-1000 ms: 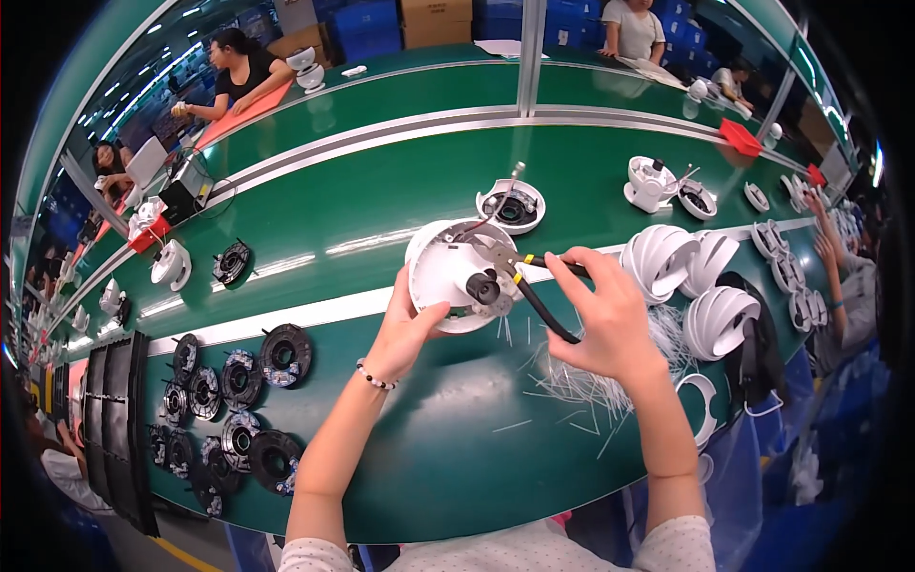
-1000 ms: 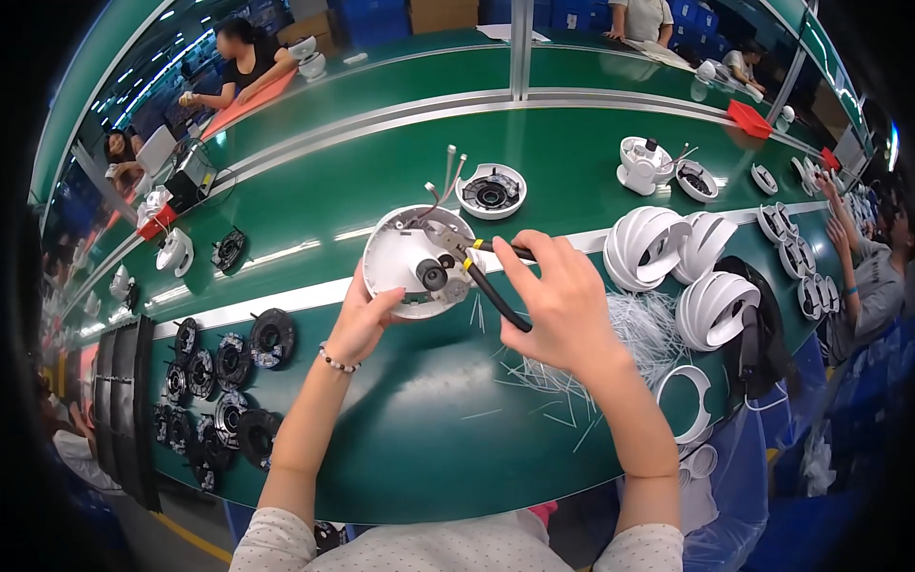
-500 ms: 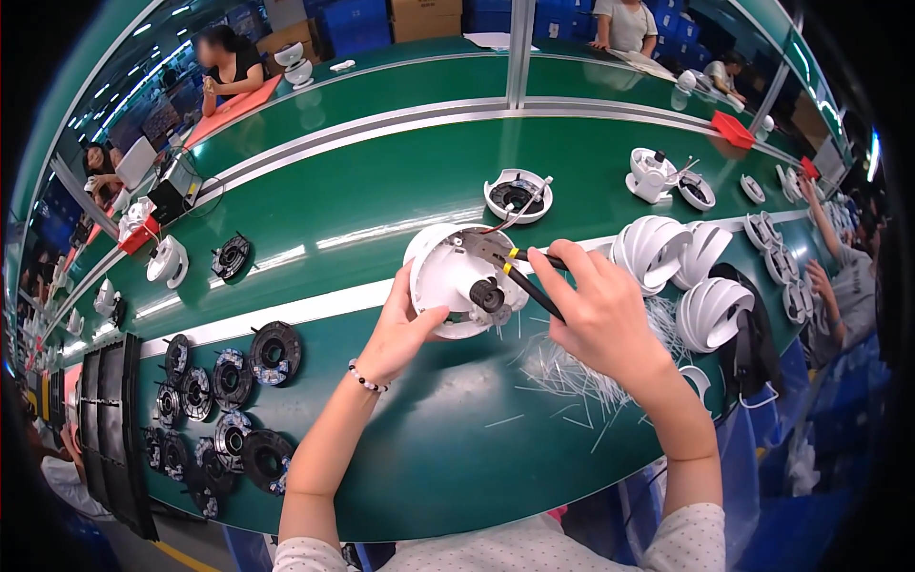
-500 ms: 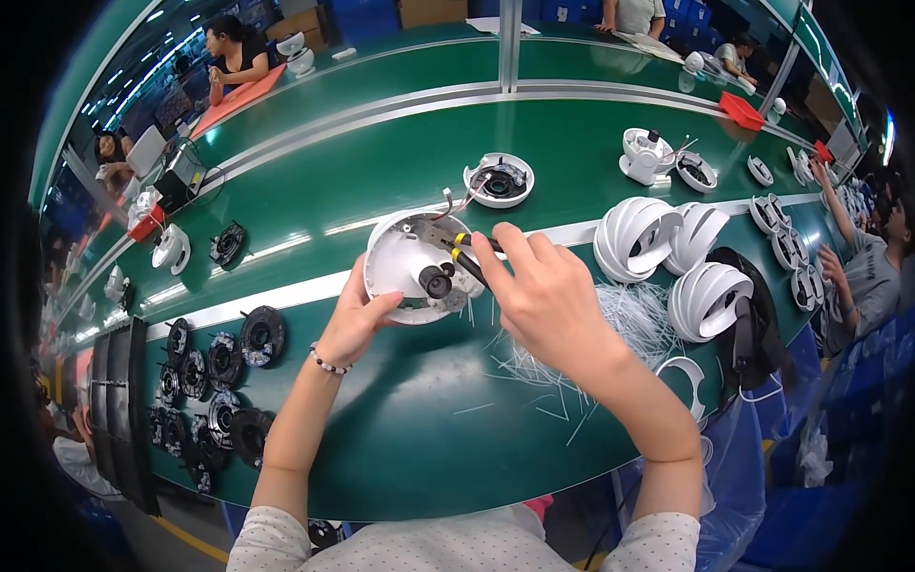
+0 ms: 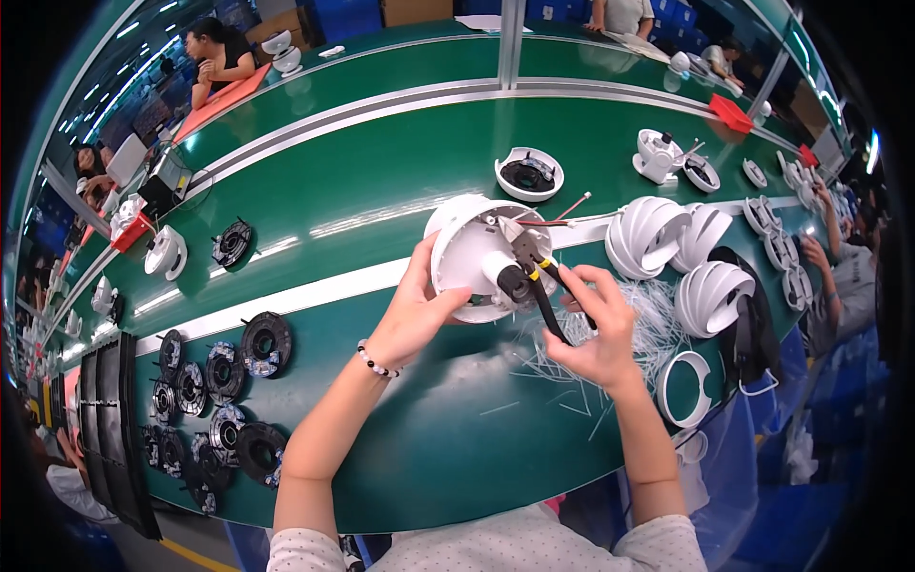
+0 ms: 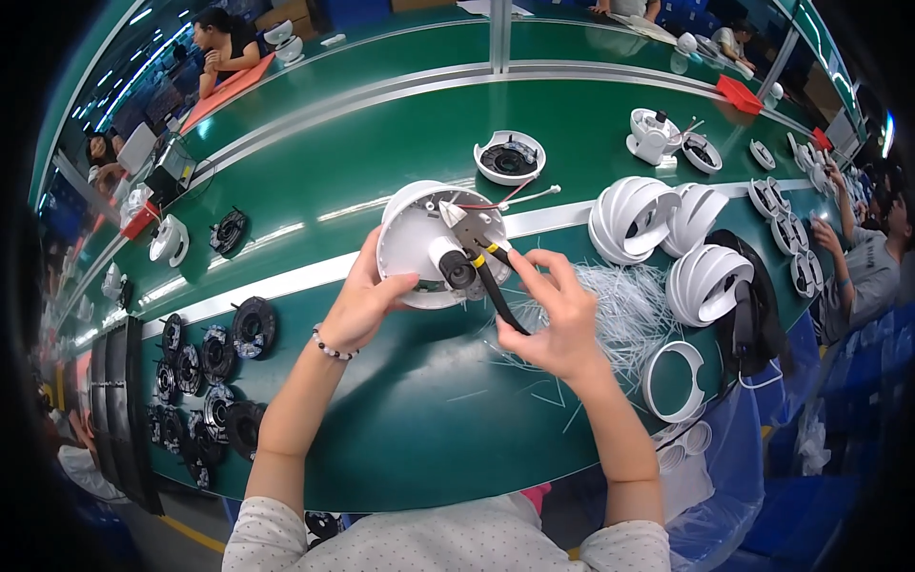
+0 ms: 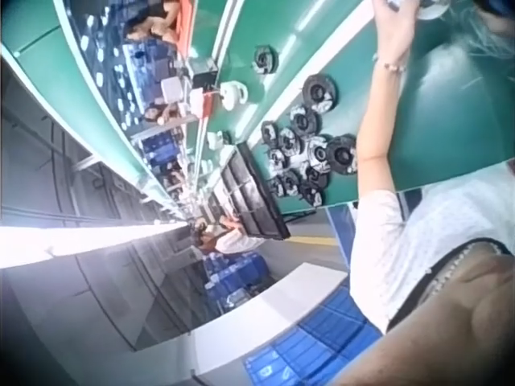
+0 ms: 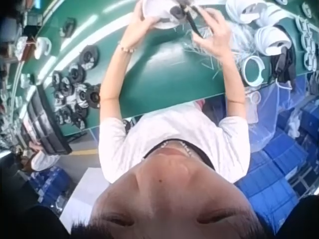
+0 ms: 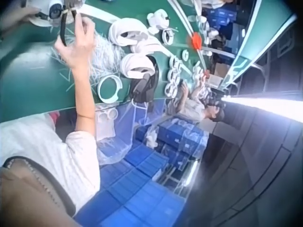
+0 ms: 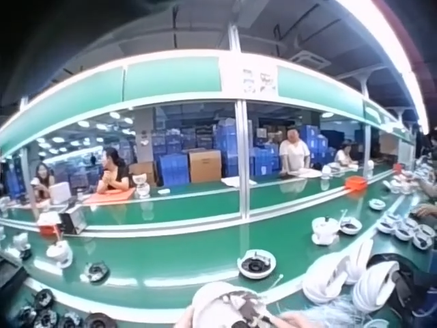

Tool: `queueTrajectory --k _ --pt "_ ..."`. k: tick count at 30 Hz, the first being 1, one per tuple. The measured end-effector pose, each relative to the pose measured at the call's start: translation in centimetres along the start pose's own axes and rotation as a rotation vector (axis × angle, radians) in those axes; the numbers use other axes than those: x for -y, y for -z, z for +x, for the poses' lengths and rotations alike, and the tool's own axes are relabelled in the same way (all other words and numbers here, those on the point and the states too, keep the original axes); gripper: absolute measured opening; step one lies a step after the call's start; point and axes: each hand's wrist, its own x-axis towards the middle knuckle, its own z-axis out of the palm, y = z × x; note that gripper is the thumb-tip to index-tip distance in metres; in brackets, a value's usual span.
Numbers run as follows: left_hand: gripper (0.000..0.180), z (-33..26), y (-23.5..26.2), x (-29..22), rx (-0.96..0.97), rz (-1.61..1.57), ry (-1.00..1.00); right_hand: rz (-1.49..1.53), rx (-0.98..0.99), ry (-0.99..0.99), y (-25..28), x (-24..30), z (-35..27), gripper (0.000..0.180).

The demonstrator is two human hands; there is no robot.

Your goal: Assembling electronic components for light fixtures or cameras on an industrial conveyor line.

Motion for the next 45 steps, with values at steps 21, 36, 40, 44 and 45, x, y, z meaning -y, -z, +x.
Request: queueTrajectory --k 21,36,40,44,45 --pt "0.079 5.8 -1.3 2.2 -0.548 0.722 -1.016 0.809 -0.715 -0.352 2.6 0.0 -5.9 0.072" --pt "0.030 19.2 12.0 9.1 -0.227 -0.697 0.123 0.211 0.333 -0.141 -2.5 4.6 -11.9 0.059" --pt "0.047 20.3 6.4 9.7 -0.263 -0.568 0.088 0.091 0.411 -0.217 -1.4 3.1 -13.3 0.056" --pt "0.072 16.1 7.1 6.3 -0.238 -0.539 0.264 0.081 0.209 -0.079 -0.1 2.5 -10.4 0.051" --pt "0.067 15.3 6.4 6.5 -0.345 -0.463 0.267 -0.050 0.074 -0.096 1.4 1.5 -10.2 0.043"
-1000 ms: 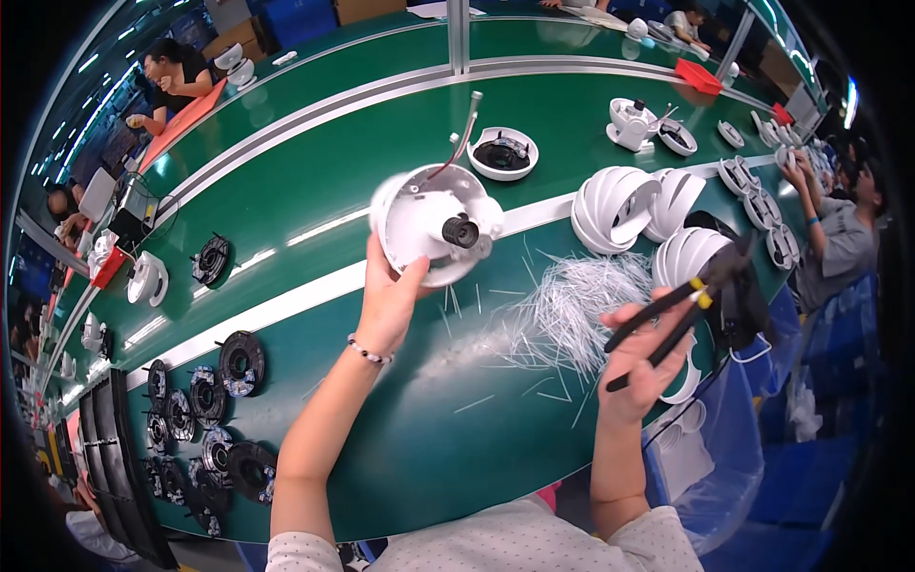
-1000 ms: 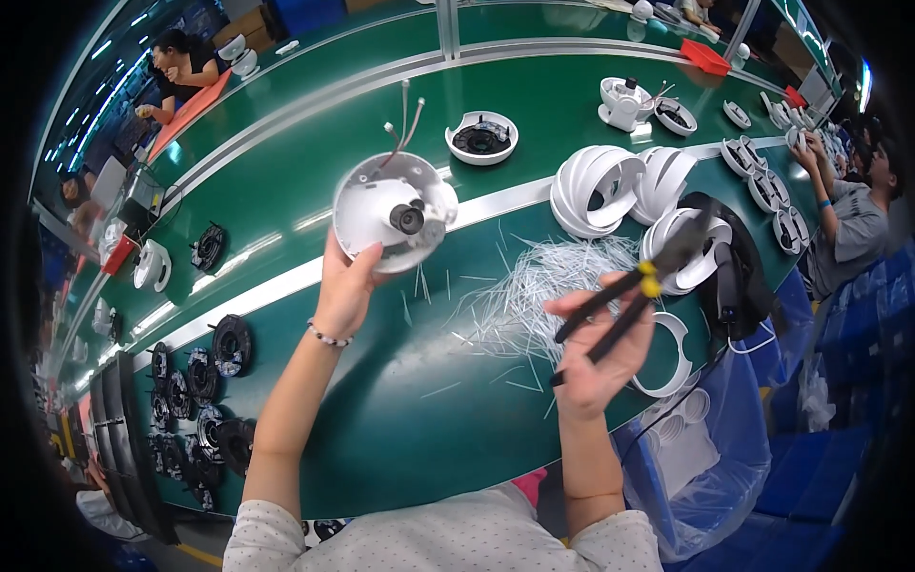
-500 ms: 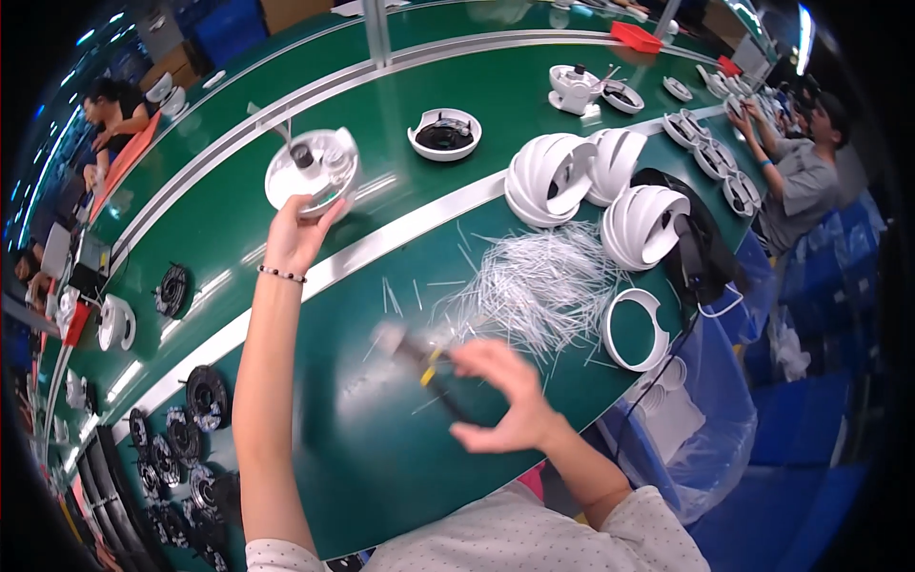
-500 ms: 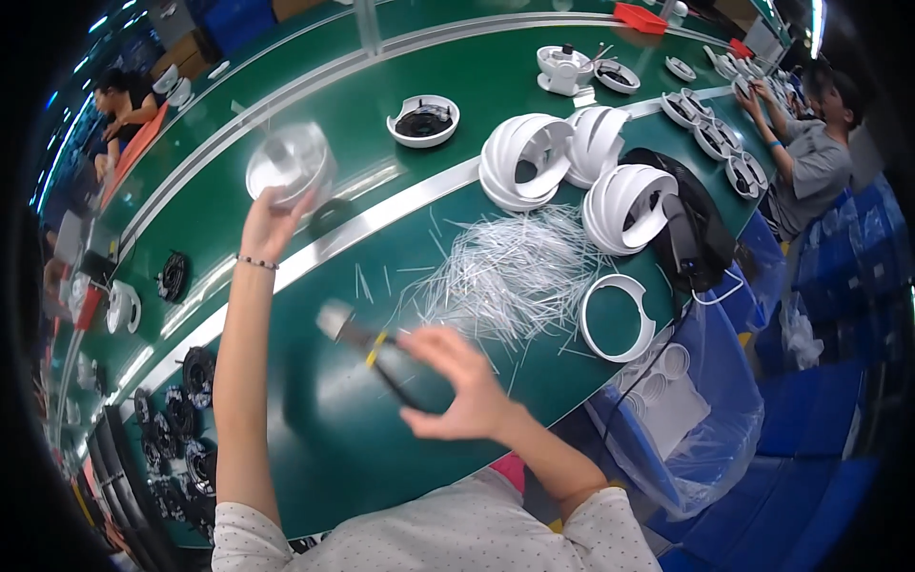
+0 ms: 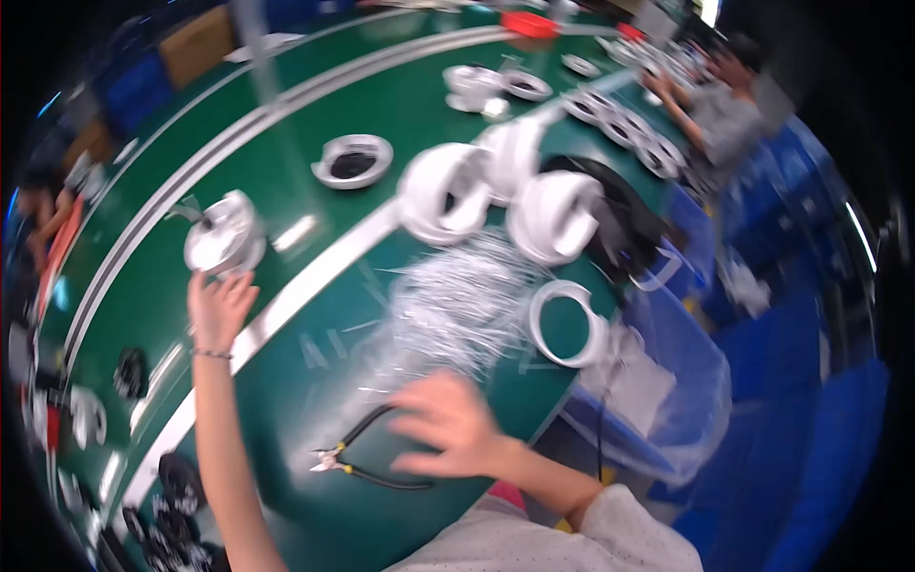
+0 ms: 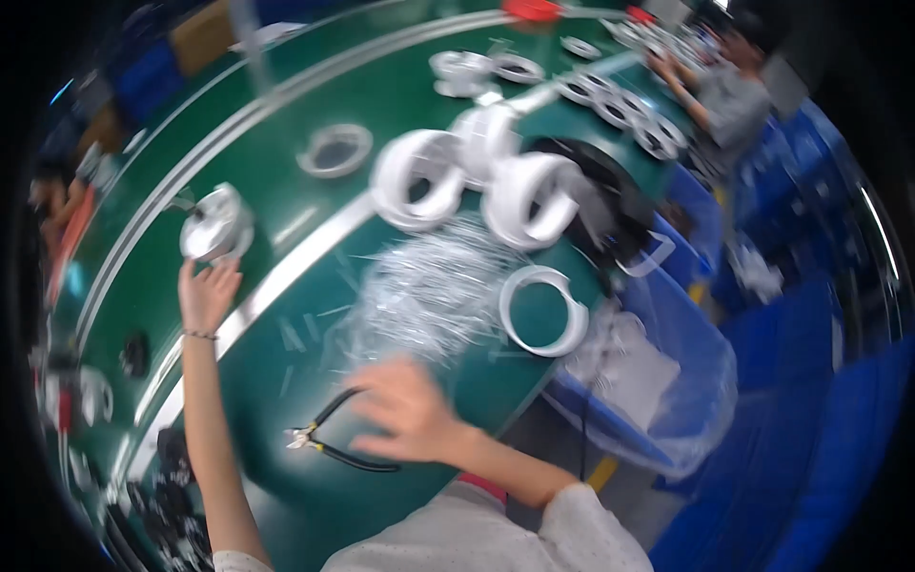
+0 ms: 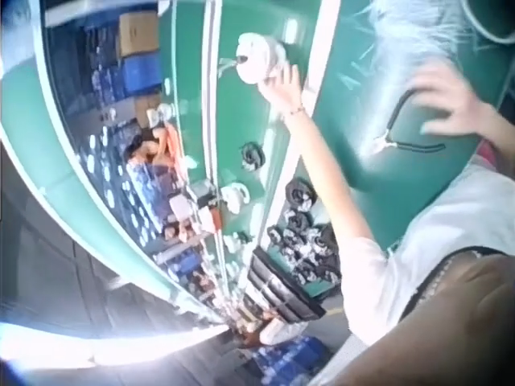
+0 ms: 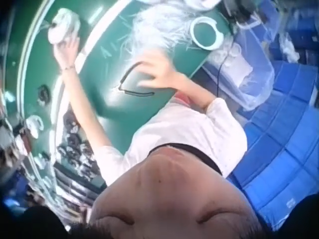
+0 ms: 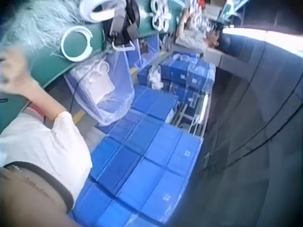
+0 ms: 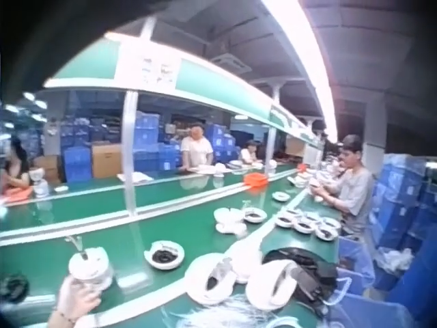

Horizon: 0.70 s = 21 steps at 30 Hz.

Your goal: Assembling electronic components for light fixtures or cameras on an industrial conveyor line.

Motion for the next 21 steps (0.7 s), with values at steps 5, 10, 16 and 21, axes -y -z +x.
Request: queueTrajectory --k 5,10,16,21 --pt "0.046 -2.7 4.5 -2.8 -0.115 0.262 -0.403 -0.726 -0.366 -0.550 7.3 -5.0 -2.1 0.034" --pt "0.027 -0.5 11.8 -10.0 -0.573 0.667 -0.769 -0.741 -0.231 -0.598 9.7 -9.0 -7.6 0.009" --pt "0.043 -0.5 20.8 -13.8 -1.242 1.438 -0.549 -0.777 -0.278 -0.639 8.3 -7.5 -5.1 0.016" --pt "0.043 0.7 19.8 -11.5 -1.103 1.232 -0.435 -0.732 -0.251 -0.686 9.4 -13.7 -9.8 0.026"
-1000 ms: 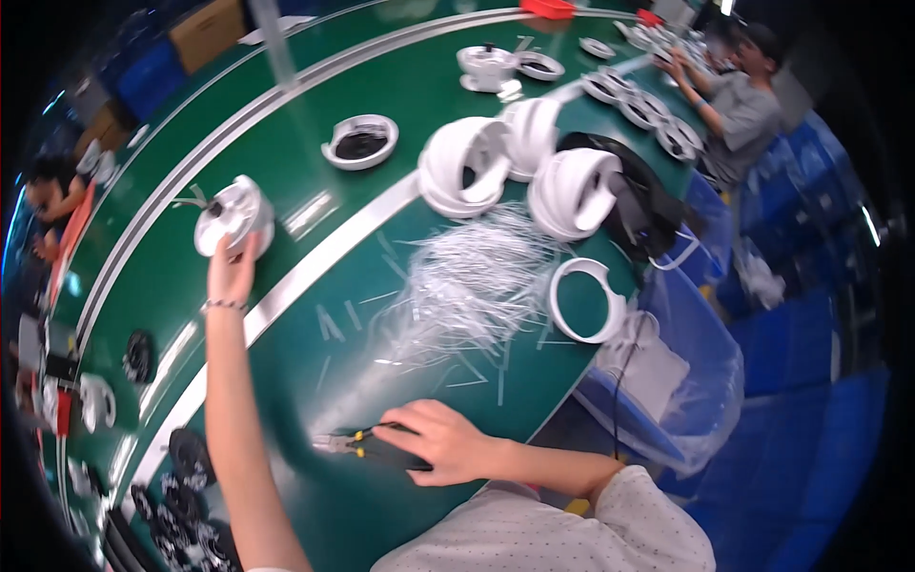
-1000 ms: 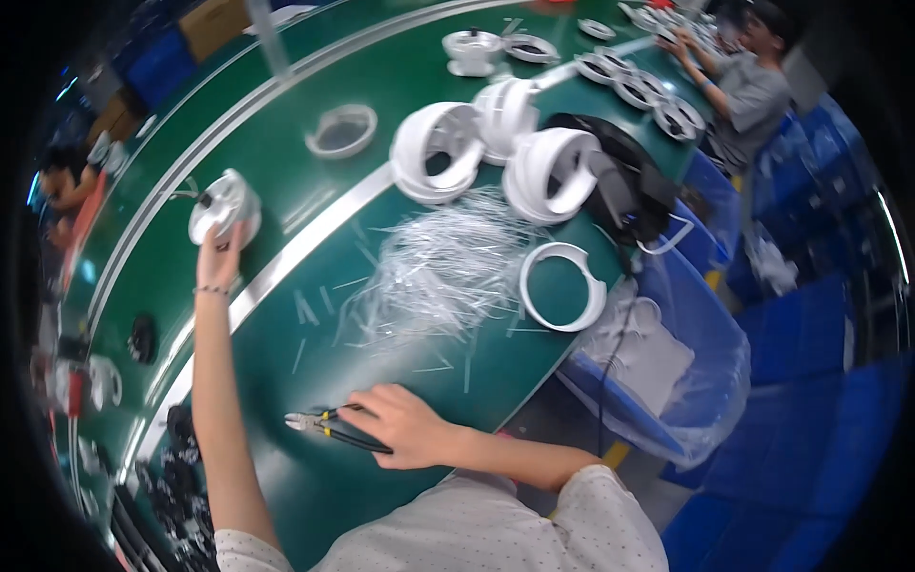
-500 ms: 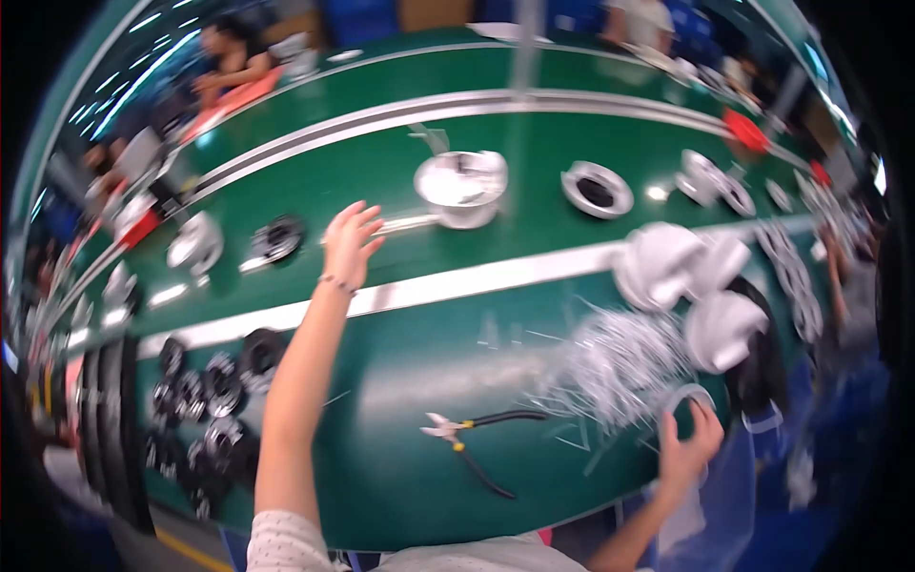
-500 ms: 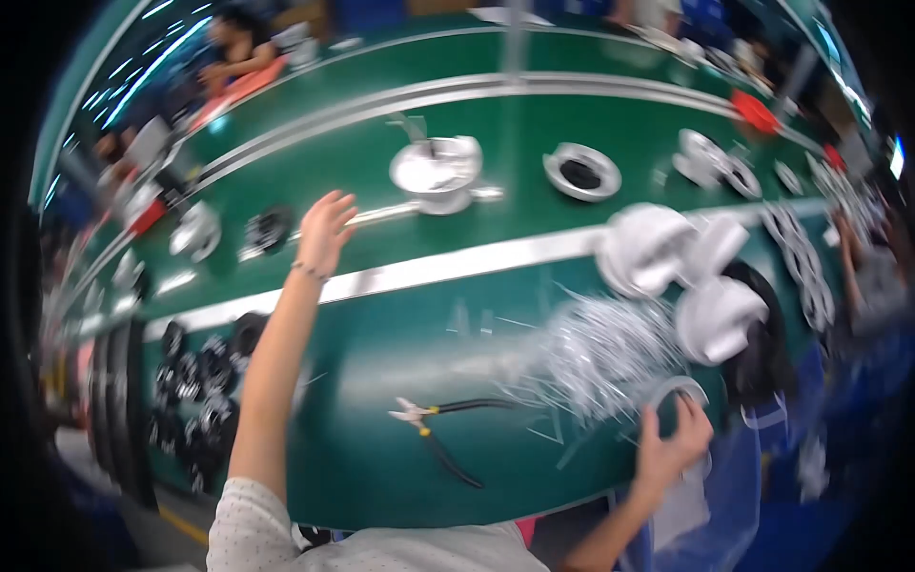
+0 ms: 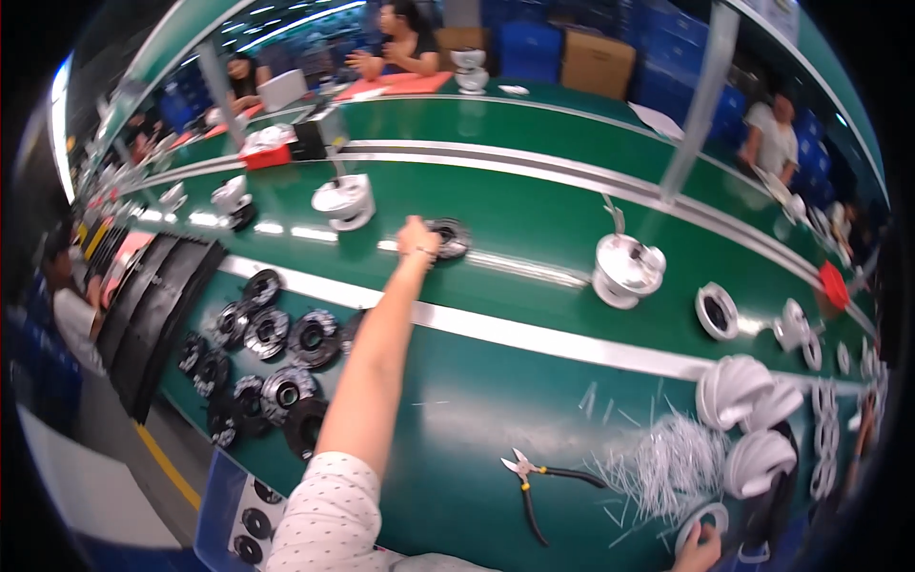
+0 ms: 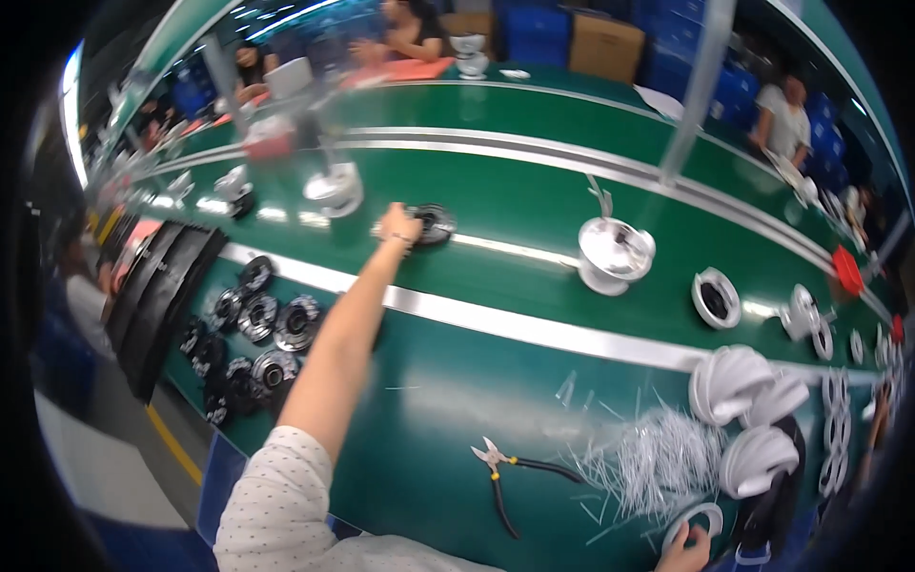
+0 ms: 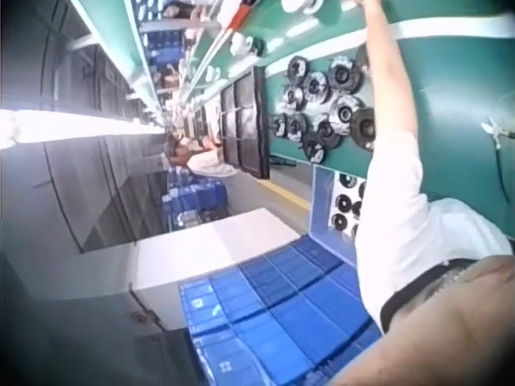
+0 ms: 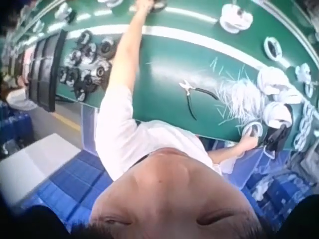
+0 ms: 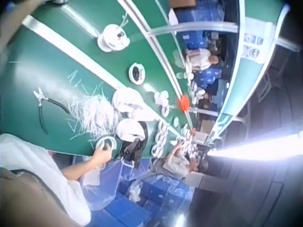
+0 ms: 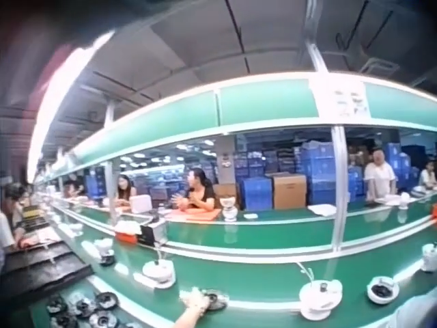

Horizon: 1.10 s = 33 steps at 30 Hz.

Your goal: Assembling electronic components for light fixtures or cameras on an industrial conveyor line.

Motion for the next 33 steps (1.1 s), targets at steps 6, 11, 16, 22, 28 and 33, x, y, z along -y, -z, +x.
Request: queueTrajectory --k 6,11,16,22,28,33 --pt "0.036 -1.3 -2.2 -2.4 -0.184 -0.374 -0.207 -0.130 0.230 -0.008 5.3 10.1 -0.5 0.022" --pt "0.034 -5.7 -2.2 -5.2 -0.214 -0.789 -0.234 -0.092 0.152 0.093 5.2 12.4 0.3 0.032" --pt "0.029 -11.9 -1.3 -3.3 0.516 -1.495 0.213 0.218 -0.124 0.067 7.4 15.4 -0.1 0.044" --pt "0.030 -16.7 -1.6 -3.4 0.901 -1.828 0.386 0.532 0.225 0.741 2.8 24.9 -1.1 0.020" --pt "0.024 -17.7 -1.6 -1.5 0.671 -1.819 0.405 0.550 0.619 0.951 -2.5 26.9 -3.9 0.030" --pt "0.020 -18.7 -2.0 -1.0 0.477 -1.733 0.341 0.427 0.688 0.907 -1.2 29.0 -3.1 0.071"
